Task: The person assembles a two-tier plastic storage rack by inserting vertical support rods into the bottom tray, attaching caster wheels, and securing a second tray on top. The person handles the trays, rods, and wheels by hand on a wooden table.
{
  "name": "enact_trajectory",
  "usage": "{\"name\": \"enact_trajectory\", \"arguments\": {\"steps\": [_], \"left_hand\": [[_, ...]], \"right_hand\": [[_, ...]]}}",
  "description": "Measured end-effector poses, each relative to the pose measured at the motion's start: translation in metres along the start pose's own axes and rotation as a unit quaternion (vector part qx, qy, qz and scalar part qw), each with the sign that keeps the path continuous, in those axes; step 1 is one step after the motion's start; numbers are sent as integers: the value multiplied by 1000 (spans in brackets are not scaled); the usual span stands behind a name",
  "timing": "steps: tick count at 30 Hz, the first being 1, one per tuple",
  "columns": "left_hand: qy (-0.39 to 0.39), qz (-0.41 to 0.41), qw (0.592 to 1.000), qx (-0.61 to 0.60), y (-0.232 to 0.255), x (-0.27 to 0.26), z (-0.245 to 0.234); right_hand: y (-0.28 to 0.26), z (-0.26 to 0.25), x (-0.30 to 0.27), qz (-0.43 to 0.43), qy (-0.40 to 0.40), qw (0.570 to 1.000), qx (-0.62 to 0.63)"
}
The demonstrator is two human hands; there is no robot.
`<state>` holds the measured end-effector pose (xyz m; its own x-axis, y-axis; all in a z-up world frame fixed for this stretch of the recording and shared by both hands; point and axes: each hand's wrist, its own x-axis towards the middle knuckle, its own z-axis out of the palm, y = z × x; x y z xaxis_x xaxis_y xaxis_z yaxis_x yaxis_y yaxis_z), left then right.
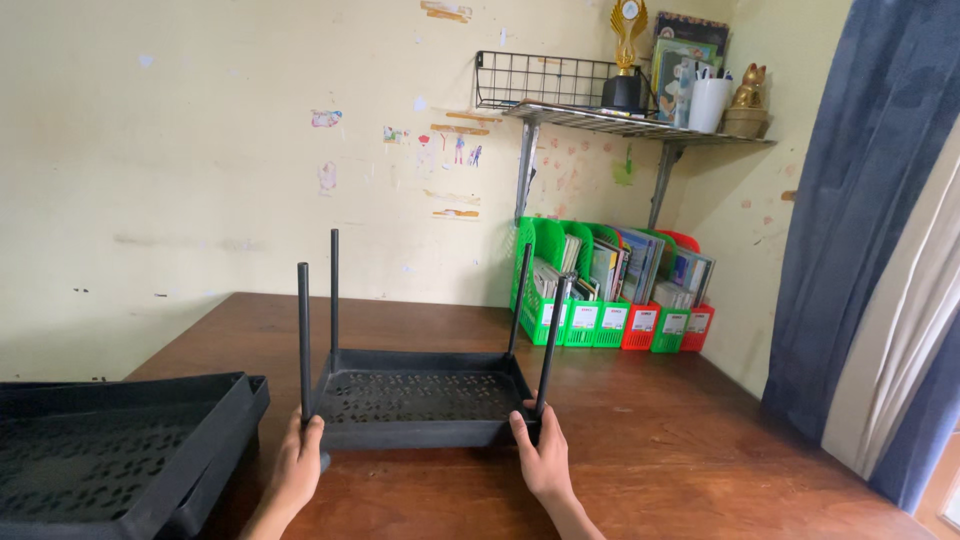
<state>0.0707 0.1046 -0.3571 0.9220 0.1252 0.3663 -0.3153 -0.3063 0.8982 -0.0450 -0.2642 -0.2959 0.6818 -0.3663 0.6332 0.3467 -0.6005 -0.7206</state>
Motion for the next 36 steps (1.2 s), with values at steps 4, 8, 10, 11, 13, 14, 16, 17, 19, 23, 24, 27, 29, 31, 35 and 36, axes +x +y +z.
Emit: {"name": "enact_trajectory", "arguments": {"steps": [4,8,10,11,13,14,16,17,19,23,24,27,29,31,35,36], "left_hand": [[-8,11,1000,-16,-2,1,-4],[-14,37,999,-13,7,-2,-12],[-19,26,999,-4,13,-5,-17],[-20,36,999,-6,15,-7,-19],[-22,43,999,-4,20,-5,-21],[-26,34,999,1,19,-8,-20],[-28,29,999,-1,19,-12,-19],[-27,34,999,-7,20,-12,-18],[-23,54,998,-24,21,-9,-17],[-27,15,999,-18,18,-20,-15],[-31,-16,999,-7,23,-22,-15],[148,167,972,75,52,-44,-14],[226,237,942,69,89,-75,-15],[265,314,911,23,134,-116,-19],[184,475,856,-89,209,-200,-27],[158,501,845,-99,221,-219,-27]], "right_hand": [[5,2,1,18,-13,1000,7],[10,3,5,-9,-19,1000,-6],[11,4,7,-32,-26,999,7],[11,5,5,-27,-32,999,11],[11,7,8,-21,-38,999,18],[11,6,3,-6,-44,999,20],[9,4,3,13,-52,998,27],[6,3,5,11,-54,998,26],[0,2,7,5,-57,998,25],[-4,-1,2,21,-62,998,22],[-4,-2,3,7,-58,998,14],[-3,-2,0,-6,-53,999,8],[-4,-2,0,4,-53,999,11],[-4,-1,3,26,-59,998,13],[0,-1,3,3,-44,999,2],[2,-2,0,-11,-42,999,-4]]}}
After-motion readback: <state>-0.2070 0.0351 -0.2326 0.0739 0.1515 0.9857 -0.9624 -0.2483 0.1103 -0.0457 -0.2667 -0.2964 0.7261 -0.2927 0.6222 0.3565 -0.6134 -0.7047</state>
